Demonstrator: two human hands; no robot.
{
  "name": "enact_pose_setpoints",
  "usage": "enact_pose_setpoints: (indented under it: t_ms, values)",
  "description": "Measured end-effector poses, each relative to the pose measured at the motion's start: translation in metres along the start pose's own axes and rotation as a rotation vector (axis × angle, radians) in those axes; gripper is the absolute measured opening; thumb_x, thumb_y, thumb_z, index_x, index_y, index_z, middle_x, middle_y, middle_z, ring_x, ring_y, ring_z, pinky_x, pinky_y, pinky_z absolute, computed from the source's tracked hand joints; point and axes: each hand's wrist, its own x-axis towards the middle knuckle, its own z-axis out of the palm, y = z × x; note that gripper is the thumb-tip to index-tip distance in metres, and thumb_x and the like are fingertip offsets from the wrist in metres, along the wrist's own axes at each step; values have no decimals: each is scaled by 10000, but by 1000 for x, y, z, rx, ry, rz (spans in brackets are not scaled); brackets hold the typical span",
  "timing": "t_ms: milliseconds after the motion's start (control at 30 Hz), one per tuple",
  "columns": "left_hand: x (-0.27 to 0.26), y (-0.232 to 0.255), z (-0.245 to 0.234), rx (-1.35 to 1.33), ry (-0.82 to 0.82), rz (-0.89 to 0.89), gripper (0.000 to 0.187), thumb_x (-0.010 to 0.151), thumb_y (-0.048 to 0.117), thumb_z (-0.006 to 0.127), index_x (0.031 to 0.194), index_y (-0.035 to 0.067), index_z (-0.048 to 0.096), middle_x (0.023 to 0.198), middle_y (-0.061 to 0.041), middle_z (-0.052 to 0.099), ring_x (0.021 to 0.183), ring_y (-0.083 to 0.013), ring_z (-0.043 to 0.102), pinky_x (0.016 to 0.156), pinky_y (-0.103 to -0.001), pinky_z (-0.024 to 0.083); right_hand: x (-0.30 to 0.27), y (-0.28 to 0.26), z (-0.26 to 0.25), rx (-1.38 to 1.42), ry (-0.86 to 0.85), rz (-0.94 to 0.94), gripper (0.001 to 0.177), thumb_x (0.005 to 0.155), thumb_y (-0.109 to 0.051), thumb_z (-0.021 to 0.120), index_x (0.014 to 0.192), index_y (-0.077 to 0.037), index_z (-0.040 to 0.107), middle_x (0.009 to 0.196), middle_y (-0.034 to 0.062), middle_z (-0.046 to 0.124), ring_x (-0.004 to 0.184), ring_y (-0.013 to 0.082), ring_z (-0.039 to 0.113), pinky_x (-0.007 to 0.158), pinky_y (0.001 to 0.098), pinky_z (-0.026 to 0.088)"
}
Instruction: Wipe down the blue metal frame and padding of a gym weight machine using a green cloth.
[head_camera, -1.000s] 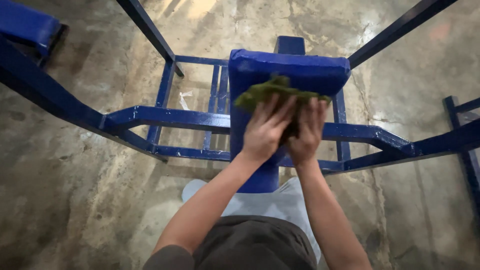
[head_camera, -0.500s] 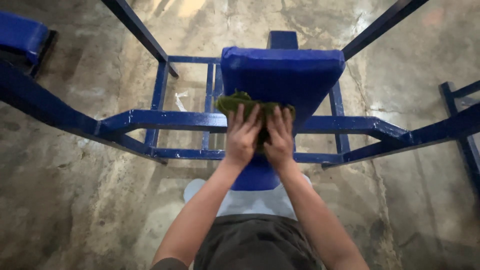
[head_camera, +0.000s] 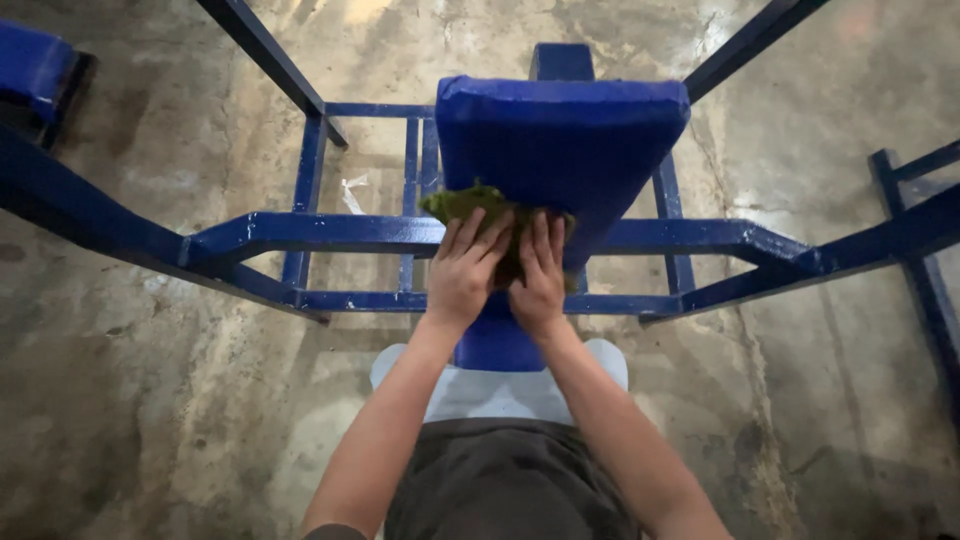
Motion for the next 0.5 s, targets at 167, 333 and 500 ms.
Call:
enact_pose_setpoints:
  t_ms: [167, 333, 500]
  values:
    - [12, 41, 21, 46, 8, -10, 509, 927, 164, 569, 1431, 165, 639, 1578, 25, 509, 1490, -312, 407, 1231, -461, 338, 13, 3, -42, -68, -72, -27, 677, 783, -8, 562, 1458, 43, 547, 1625, 241, 381, 1558, 462, 255, 1297, 563, 183]
    - [16, 60, 40, 33, 16, 35, 503, 962, 172, 557, 1461, 170, 617, 1585, 56, 502, 1466, -244, 462, 1204, -443, 373, 0, 11, -46, -2, 102, 146, 591, 937, 31, 436, 1526, 56, 487, 1704, 277, 314, 1641, 470, 216, 1371, 538, 190]
    - [-11, 19, 35, -9, -1, -46, 524, 962, 161, 541, 1480, 116, 609, 1605, 2, 482, 1485, -267, 433, 1197, -471, 361, -4, -10, -9, -18, 59, 102, 619, 908, 18, 528, 1520, 81, 461, 1672, 300, 270, 1589, 500, 162, 1317, 544, 134]
